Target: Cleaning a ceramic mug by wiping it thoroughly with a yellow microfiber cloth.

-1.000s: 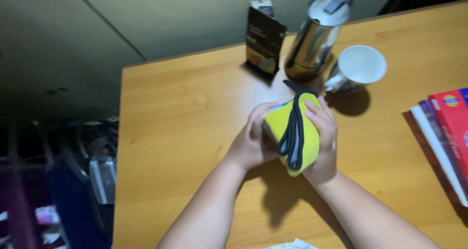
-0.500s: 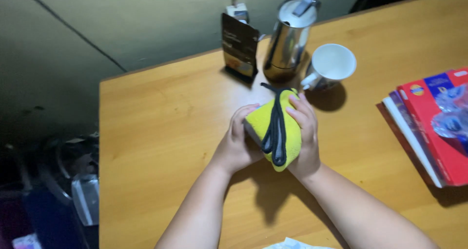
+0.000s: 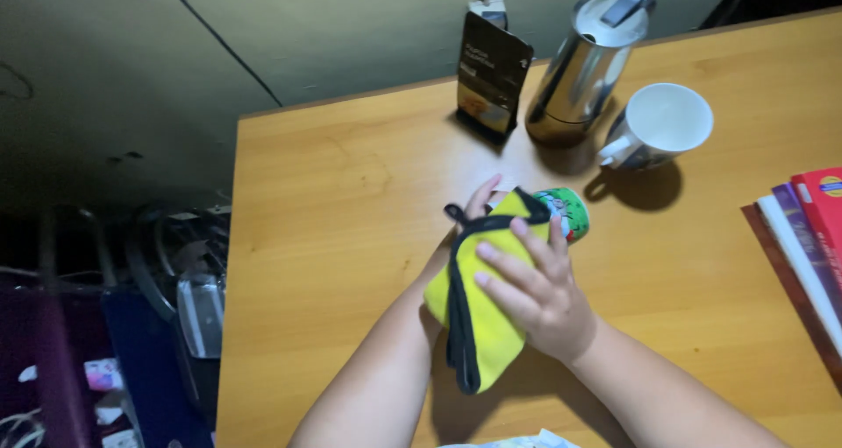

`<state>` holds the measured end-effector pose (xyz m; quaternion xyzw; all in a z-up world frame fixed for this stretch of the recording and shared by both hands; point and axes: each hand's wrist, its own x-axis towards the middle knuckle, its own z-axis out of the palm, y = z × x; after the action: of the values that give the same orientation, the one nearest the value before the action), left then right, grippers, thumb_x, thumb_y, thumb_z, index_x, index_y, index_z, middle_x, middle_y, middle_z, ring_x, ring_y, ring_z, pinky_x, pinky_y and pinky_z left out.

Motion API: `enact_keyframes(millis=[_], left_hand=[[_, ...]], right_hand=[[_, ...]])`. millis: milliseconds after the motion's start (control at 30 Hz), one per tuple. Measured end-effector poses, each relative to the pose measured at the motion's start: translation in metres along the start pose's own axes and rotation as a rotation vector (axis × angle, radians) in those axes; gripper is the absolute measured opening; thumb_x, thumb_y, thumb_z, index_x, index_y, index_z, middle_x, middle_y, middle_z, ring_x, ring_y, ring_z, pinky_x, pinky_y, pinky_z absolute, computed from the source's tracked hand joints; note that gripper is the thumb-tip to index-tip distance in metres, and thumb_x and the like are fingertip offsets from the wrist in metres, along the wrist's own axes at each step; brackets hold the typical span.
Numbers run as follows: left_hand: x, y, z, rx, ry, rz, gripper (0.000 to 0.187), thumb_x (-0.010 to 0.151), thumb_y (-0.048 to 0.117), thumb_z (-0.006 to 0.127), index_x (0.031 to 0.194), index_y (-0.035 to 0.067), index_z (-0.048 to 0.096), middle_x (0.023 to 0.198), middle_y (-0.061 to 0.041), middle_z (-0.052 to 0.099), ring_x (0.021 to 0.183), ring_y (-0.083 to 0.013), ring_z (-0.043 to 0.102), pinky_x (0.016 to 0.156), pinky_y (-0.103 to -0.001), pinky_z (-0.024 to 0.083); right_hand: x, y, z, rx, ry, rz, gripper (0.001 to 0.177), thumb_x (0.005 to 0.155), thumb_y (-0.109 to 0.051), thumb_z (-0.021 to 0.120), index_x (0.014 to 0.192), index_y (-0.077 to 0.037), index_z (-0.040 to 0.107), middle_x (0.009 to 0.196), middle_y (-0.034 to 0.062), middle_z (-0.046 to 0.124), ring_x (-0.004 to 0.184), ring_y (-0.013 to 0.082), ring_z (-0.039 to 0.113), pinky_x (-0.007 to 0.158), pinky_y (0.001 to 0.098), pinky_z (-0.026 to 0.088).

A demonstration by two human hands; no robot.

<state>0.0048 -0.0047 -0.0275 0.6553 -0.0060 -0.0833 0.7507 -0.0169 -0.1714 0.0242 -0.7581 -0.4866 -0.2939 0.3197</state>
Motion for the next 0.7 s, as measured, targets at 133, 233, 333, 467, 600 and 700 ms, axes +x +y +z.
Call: enact_keyframes(millis=[133, 233, 333, 467, 600, 700], left_hand=[[-0.002, 0.016, 0.003, -0.119, 0.006, -0.185, 0.047, 0.101, 0.037, 0.053, 0.142, 0.014, 0.048, 0.127, -0.005, 0.061, 0.116, -0.0168, 0.06, 0.105, -0.037, 0.05], [-0.007, 0.036, 0.008, -0.09, -0.013, -0.176, 0.043, 0.098, 0.035, 0.057, 0.136, 0.016, 0.049, 0.124, -0.003, 0.065, 0.113, -0.0169, 0.065, 0.099, -0.037, 0.054], [-0.008, 0.031, 0.007, -0.078, -0.041, -0.175, 0.041, 0.096, 0.034, 0.06, 0.133, 0.017, 0.05, 0.123, -0.002, 0.068, 0.111, -0.017, 0.068, 0.096, -0.037, 0.057], [-0.009, 0.025, 0.01, 0.619, -0.041, 0.563, 0.064, 0.074, 0.02, 0.083, 0.13, 0.012, 0.051, 0.121, -0.004, 0.067, 0.115, -0.0218, 0.065, 0.104, -0.037, 0.051], [-0.005, 0.011, 0.002, 0.821, -0.013, 0.727, 0.051, 0.082, 0.022, 0.078, 0.129, 0.015, 0.059, 0.127, -0.006, 0.066, 0.122, -0.0263, 0.061, 0.108, -0.039, 0.048], [-0.006, 0.034, 0.008, -0.369, -0.192, -0.081, 0.039, 0.105, 0.027, 0.06, 0.138, 0.007, 0.057, 0.121, -0.009, 0.064, 0.108, -0.0201, 0.064, 0.09, -0.036, 0.056]], right_hand=[[-0.002, 0.0, 0.001, -0.057, -0.049, -0.04, 0.035, 0.095, -0.017, 0.066, 0.13, -0.014, 0.062, 0.14, 0.0075, 0.064, 0.144, 0.038, 0.043, 0.128, 0.0607, 0.014], [-0.003, 0.012, -0.004, -0.095, -0.012, 0.061, 0.038, 0.09, -0.015, 0.066, 0.127, -0.013, 0.062, 0.137, 0.0105, 0.065, 0.143, 0.0388, 0.045, 0.126, 0.0634, 0.014], [-0.003, 0.021, -0.007, -0.066, 0.091, 0.212, 0.044, 0.091, -0.023, 0.074, 0.13, -0.01, 0.056, 0.14, 0.0129, 0.061, 0.146, 0.0401, 0.045, 0.128, 0.0648, 0.013], [-0.008, 0.031, -0.009, -0.022, 0.147, 0.372, 0.059, 0.087, -0.026, 0.081, 0.135, -0.007, 0.052, 0.143, 0.0156, 0.059, 0.145, 0.0431, 0.046, 0.129, 0.064, 0.015], [0.0, 0.02, -0.007, 0.03, 0.117, 0.315, 0.059, 0.086, -0.026, 0.081, 0.134, -0.007, 0.052, 0.141, 0.0162, 0.059, 0.143, 0.044, 0.046, 0.127, 0.063, 0.017], [0.0, 0.007, -0.001, 0.048, 0.088, 0.155, 0.051, 0.09, -0.022, 0.079, 0.133, -0.01, 0.053, 0.141, 0.0134, 0.061, 0.143, 0.0409, 0.048, 0.129, 0.0625, 0.019]])
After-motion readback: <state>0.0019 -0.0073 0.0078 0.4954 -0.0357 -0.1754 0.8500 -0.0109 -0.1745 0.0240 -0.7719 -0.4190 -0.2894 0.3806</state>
